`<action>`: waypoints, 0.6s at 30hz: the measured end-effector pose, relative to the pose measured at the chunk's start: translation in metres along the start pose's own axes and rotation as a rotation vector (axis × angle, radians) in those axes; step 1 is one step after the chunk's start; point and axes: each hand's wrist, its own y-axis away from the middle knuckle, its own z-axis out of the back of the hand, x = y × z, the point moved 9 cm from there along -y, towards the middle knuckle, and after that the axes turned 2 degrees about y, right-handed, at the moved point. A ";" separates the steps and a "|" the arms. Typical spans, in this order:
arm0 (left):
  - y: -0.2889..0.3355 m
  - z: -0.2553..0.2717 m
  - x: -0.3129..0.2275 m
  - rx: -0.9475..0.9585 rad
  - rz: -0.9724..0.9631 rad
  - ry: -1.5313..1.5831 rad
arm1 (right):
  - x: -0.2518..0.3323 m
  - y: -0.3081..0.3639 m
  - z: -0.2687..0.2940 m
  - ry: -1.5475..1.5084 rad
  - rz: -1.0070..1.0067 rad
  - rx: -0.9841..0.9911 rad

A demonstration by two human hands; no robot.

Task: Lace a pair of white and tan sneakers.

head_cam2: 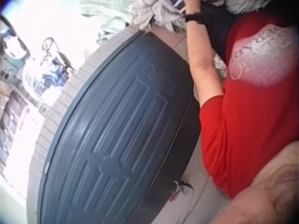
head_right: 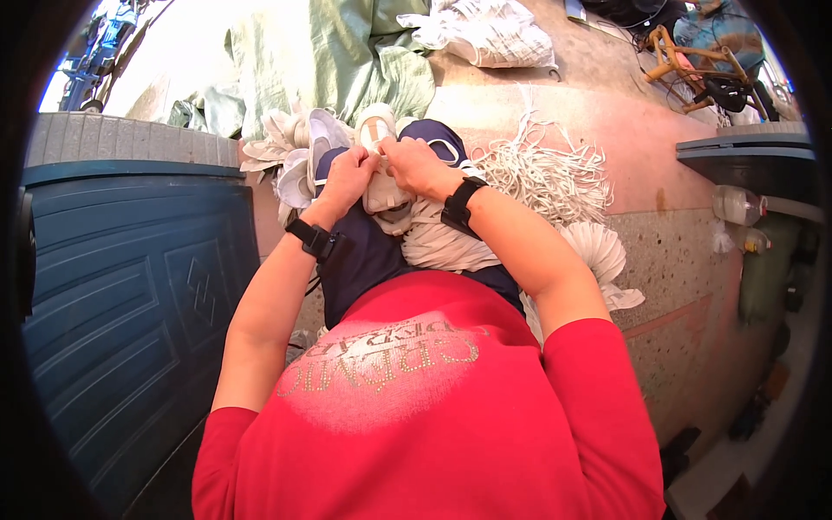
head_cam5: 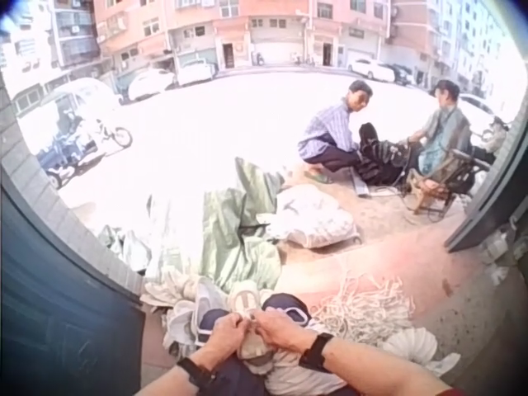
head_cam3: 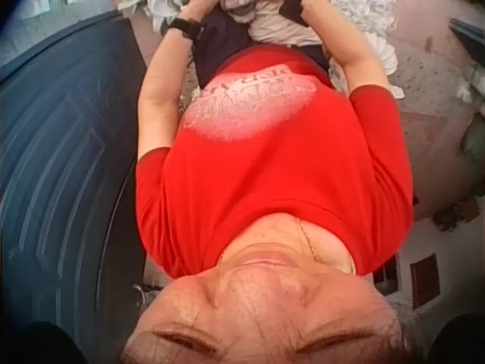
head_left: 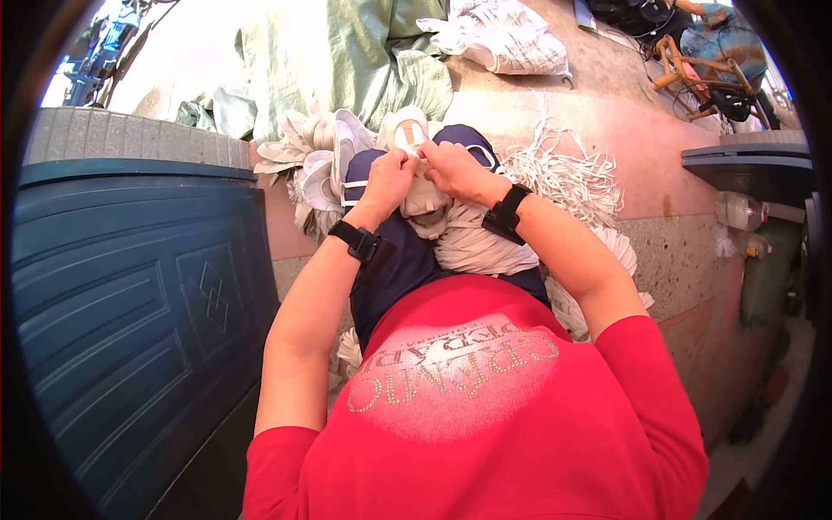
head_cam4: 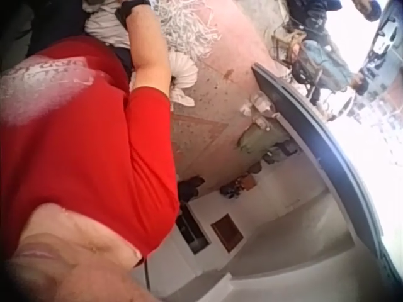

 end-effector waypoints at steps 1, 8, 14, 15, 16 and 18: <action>-0.001 0.000 0.001 -0.001 -0.001 0.000 | 0.001 0.000 0.002 0.001 0.001 0.000; 0.000 0.105 0.070 -0.182 0.225 1.047 | -0.055 0.068 0.075 0.323 0.176 -0.049; 0.058 0.320 0.152 -0.422 0.038 1.370 | -0.268 0.224 0.166 -1.168 -0.367 -0.431; 0.075 0.338 0.155 -0.401 0.024 1.509 | -0.301 0.262 0.171 -1.773 -0.544 -0.762; 0.085 0.352 0.155 -0.474 0.030 1.454 | -0.341 0.316 0.188 -1.832 -0.573 -1.015; 0.098 0.377 0.157 -0.445 -0.015 1.470 | -0.391 0.387 0.194 -1.881 -0.588 -1.274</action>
